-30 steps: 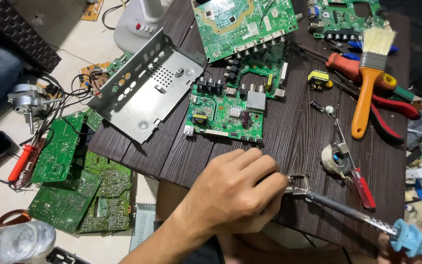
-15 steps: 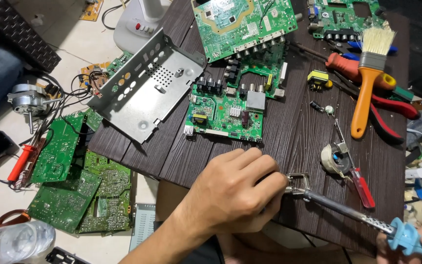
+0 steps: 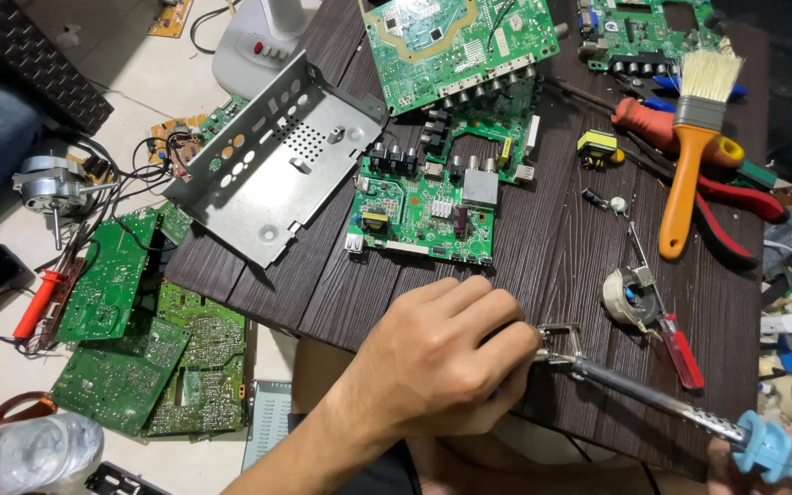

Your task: The person solders a small metal component using a soldering iron and solder wire. They hold the component with their left hand while applying solder with the iron in their right hand. The workspace contains various circuit boards and tools.

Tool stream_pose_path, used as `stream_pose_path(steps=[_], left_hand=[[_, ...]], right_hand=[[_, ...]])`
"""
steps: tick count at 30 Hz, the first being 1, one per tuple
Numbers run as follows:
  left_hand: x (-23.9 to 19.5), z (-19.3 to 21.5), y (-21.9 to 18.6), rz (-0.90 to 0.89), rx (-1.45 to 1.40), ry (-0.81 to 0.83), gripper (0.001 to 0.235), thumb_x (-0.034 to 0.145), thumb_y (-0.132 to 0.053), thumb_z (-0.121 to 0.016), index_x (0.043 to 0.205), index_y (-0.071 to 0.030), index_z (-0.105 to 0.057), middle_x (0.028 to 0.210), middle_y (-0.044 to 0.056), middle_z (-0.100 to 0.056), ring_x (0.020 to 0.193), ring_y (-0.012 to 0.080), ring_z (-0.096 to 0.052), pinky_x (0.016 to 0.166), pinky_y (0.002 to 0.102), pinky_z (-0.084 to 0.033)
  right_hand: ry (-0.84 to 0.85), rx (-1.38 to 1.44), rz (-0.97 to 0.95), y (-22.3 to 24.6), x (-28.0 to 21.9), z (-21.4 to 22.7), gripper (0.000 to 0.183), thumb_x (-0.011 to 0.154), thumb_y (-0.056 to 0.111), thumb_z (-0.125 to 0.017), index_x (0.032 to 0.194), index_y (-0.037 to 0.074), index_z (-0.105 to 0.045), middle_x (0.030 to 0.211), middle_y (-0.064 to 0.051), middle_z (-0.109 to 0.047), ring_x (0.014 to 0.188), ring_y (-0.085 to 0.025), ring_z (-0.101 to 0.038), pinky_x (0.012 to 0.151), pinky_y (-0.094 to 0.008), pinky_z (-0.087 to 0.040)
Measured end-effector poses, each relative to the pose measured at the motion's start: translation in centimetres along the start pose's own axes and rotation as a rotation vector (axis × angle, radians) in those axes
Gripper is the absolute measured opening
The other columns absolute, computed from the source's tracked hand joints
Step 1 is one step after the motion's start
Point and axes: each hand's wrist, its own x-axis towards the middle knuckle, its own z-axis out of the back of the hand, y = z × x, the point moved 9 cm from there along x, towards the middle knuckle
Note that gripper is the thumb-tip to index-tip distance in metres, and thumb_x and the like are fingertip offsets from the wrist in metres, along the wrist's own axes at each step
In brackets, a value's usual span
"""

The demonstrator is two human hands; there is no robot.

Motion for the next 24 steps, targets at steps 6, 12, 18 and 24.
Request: stream_pose_path(steps=[6, 12, 18, 24], left_hand=[[0.0, 0.1, 0.0, -0.005, -0.004, 0.004, 0.02, 0.096, -0.003, -0.063, 0.081, -0.004, -0.051, 0.08, 0.01, -0.048, 0.07, 0.0282, -0.048, 0.058, 0.039, -0.038], [0.0, 0.0, 0.0, -0.003, -0.01, 0.004, 0.02, 0.097, -0.002, -0.062, 0.08, -0.004, -0.05, 0.08, 0.01, -0.048, 0.07, 0.0282, -0.048, 0.058, 0.039, -0.037], [0.0, 0.1, 0.0, -0.002, -0.013, 0.009, 0.02, 0.096, -0.003, -0.062, 0.08, -0.005, -0.05, 0.08, 0.009, -0.047, 0.07, 0.0284, -0.047, 0.058, 0.039, -0.037], [0.9, 1.2, 0.2, 0.053, -0.064, -0.095, 0.005, 0.091, 0.002, -0.063, 0.088, -0.002, -0.061, 0.085, 0.012, -0.059, 0.071, 0.0303, -0.054, 0.062, 0.038, -0.045]], right_hand=[[0.262, 0.16, -0.06, -0.2, 0.7, -3.6, 0.078, 0.063, 0.04, -0.083, 0.124, 0.003, -0.051, 0.126, -0.035, -0.059, 0.081, -0.021, -0.064, 0.071, -0.027, -0.06], [0.17, -0.015, 0.034, 0.0, 0.6, 0.6, 0.094, 0.066, 0.052, -0.079, 0.135, -0.005, -0.048, 0.129, -0.047, -0.061, 0.078, -0.027, -0.065, 0.071, -0.039, -0.06], [0.195, 0.006, 0.026, 0.4, 1.1, -1.0, 0.09, 0.065, 0.051, -0.08, 0.13, -0.005, -0.05, 0.127, -0.045, -0.062, 0.078, -0.025, -0.067, 0.072, -0.038, -0.06], [0.398, 0.16, -0.25, -0.7, 1.0, -7.5, 0.056, 0.059, 0.038, -0.095, 0.102, 0.021, -0.064, 0.115, -0.03, -0.066, 0.082, -0.023, -0.068, 0.064, -0.021, -0.052]])
